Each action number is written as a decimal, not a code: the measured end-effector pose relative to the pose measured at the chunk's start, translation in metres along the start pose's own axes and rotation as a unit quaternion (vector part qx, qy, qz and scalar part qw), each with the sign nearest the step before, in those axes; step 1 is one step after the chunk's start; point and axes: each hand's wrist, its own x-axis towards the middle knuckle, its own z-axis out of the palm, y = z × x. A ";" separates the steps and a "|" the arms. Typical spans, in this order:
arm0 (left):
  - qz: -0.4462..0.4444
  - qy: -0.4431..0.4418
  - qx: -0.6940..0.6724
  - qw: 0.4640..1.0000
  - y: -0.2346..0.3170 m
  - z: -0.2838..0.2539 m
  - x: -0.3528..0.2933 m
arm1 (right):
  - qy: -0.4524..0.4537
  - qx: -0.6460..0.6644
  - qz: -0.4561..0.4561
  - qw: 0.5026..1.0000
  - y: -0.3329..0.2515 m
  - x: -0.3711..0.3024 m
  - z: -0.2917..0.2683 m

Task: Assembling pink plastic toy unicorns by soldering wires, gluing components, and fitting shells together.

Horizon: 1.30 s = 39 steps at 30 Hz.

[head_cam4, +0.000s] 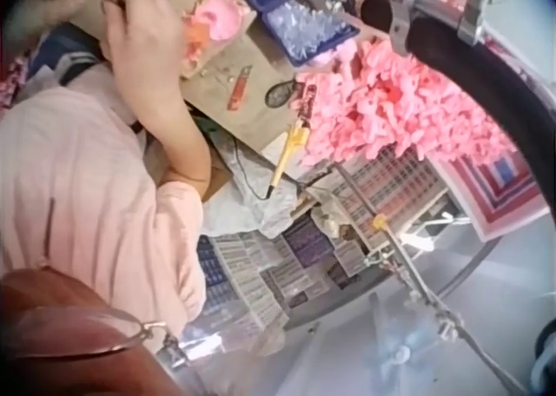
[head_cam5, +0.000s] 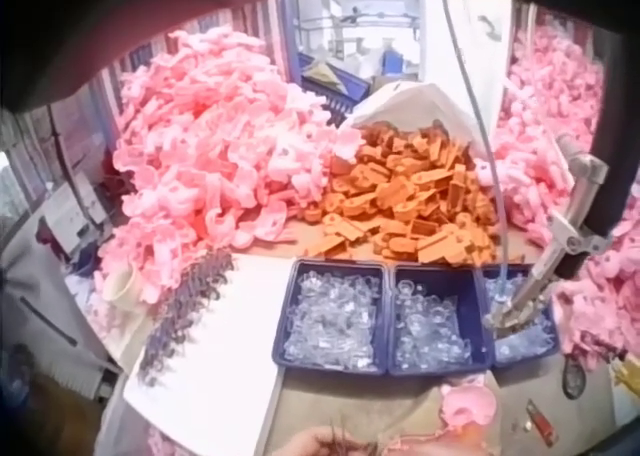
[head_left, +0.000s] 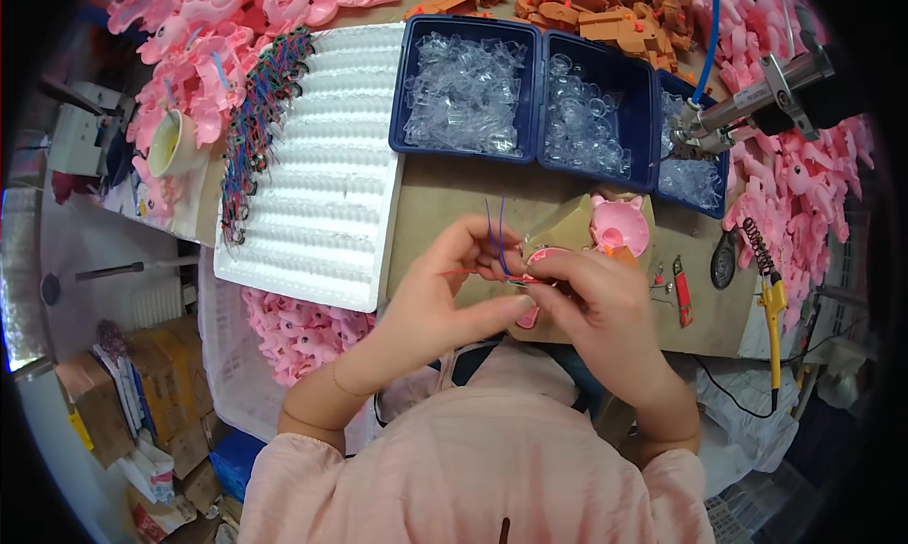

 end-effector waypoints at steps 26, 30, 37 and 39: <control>-0.145 0.005 -0.217 0.965 0.001 0.011 -0.003 | 0.238 0.542 0.183 0.785 0.013 -0.007 0.003; -0.130 0.042 -0.167 0.976 -0.001 0.007 -0.004 | 0.214 0.445 0.199 0.846 0.015 -0.010 0.002; -0.033 0.046 0.174 0.983 0.008 0.001 -0.011 | 0.146 0.358 0.207 0.899 0.001 -0.014 -0.022; 0.056 0.009 0.237 0.970 0.016 -0.002 -0.009 | 0.079 0.214 0.169 0.959 -0.001 -0.012 -0.023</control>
